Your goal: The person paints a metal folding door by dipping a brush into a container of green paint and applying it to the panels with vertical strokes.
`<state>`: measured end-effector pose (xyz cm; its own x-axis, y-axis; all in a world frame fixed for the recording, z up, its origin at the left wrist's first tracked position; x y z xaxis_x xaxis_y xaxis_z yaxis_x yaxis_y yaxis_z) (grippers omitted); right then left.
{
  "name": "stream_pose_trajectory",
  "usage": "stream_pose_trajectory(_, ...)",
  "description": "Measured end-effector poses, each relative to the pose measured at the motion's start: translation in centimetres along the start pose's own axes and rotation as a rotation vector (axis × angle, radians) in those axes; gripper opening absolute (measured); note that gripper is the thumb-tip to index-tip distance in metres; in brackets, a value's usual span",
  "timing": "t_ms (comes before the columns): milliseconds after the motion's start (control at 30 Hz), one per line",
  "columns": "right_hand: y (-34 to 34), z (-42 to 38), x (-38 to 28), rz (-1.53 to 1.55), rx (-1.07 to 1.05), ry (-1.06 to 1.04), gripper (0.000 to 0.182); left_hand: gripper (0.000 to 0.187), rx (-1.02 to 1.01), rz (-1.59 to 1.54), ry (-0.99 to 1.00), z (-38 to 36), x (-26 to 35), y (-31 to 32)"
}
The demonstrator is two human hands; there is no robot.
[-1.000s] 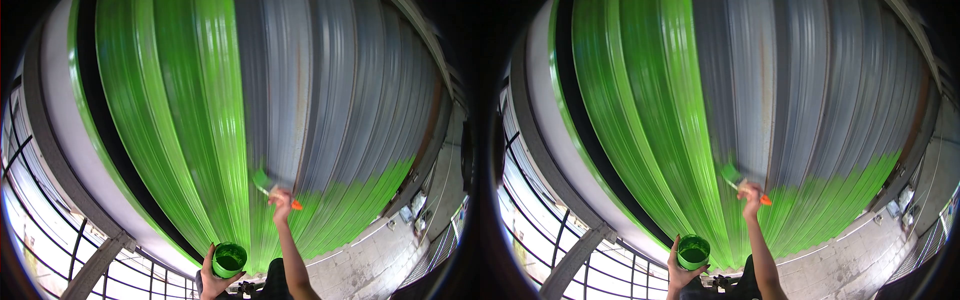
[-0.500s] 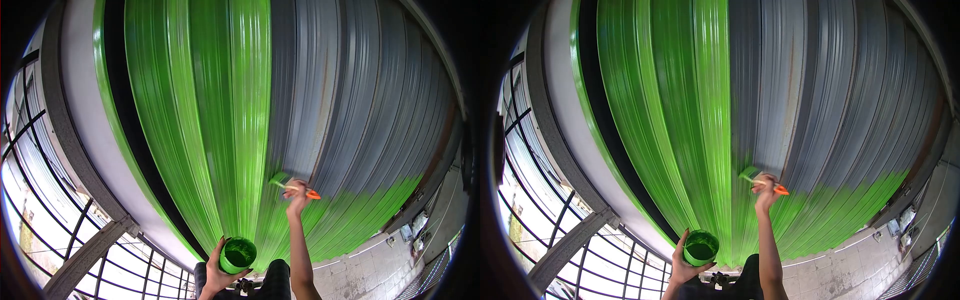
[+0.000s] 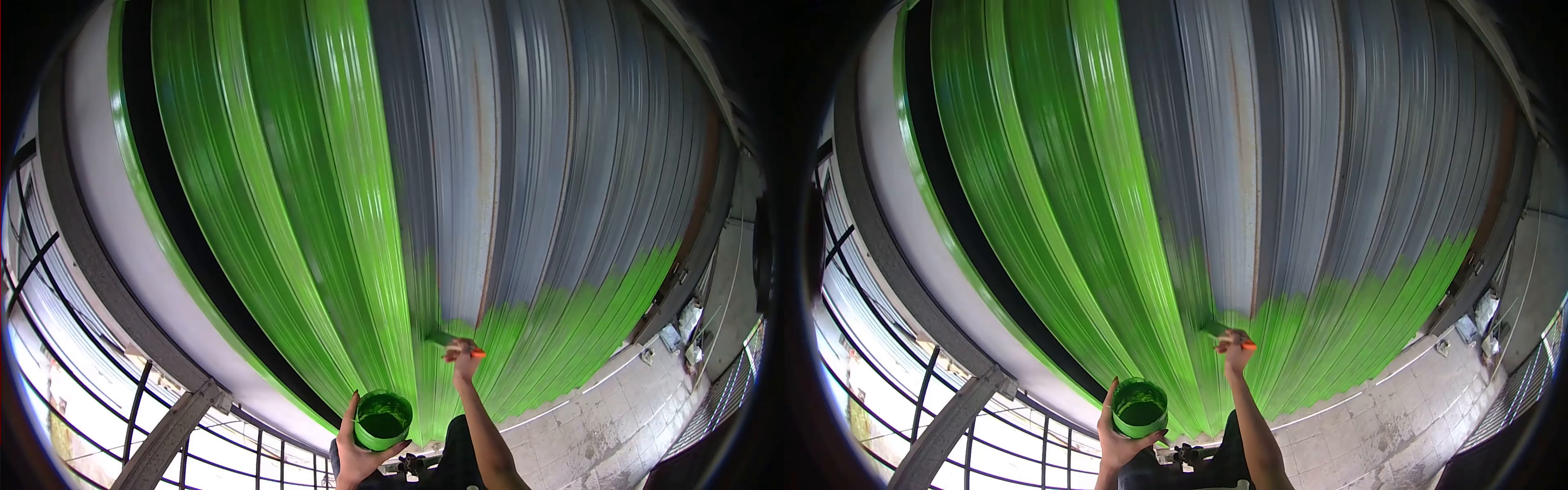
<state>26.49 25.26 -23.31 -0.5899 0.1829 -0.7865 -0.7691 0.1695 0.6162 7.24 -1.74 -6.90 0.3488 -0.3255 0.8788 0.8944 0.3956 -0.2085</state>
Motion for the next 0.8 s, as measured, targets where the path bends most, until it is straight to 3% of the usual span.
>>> stream_pose_trajectory(167,10.6,1.6,-12.1,0.084,-0.110,-0.133,0.018,0.108,0.003,-0.015,-0.007,-0.4,0.5,-0.1)
stream_pose_trajectory(267,14.0,1.2,-18.5,0.302,-0.227,-0.394,0.020,0.108,0.007,-0.021,-0.014,-0.6,0.5,0.1)
stream_pose_trajectory(367,14.2,0.7,-17.9,0.119,-0.296,-0.466,0.018,0.108,0.014,-0.027,-0.022,-0.8,0.3,0.0)
stream_pose_trajectory(533,5.5,0.2,-6.1,0.017,-0.249,-0.420,0.018,0.108,0.012,-0.023,-0.019,-0.8,-0.1,0.1)
stream_pose_trajectory(633,-0.2,-0.5,0.3,-0.065,-0.179,-0.211,0.017,0.108,0.003,0.002,-0.024,-1.0,0.0,0.0)
stream_pose_trajectory(700,-2.0,-0.3,1.4,-0.083,-0.106,-0.098,0.018,0.108,0.004,-0.057,-0.023,-0.9,0.4,0.1)
stream_pose_trajectory(733,-2.0,0.4,1.5,-0.037,-0.073,-0.142,0.018,0.108,0.002,-0.042,-0.009,-0.8,0.4,0.1)
stream_pose_trajectory(800,1.4,1.6,-0.7,-0.054,-0.096,-0.132,0.018,0.108,0.001,-0.009,0.010,-0.9,0.3,-0.1)
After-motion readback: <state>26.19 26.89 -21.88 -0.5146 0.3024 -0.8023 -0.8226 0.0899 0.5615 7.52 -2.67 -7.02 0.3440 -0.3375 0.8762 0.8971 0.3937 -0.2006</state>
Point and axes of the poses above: each hand's wrist, its own z-axis towards the middle knuckle, its own y-axis out of the palm, x = y × z, the point moved 9 cm from there along z, towards the middle knuckle, and after that the axes turned 2 degrees about z, right-handed, at the moved point
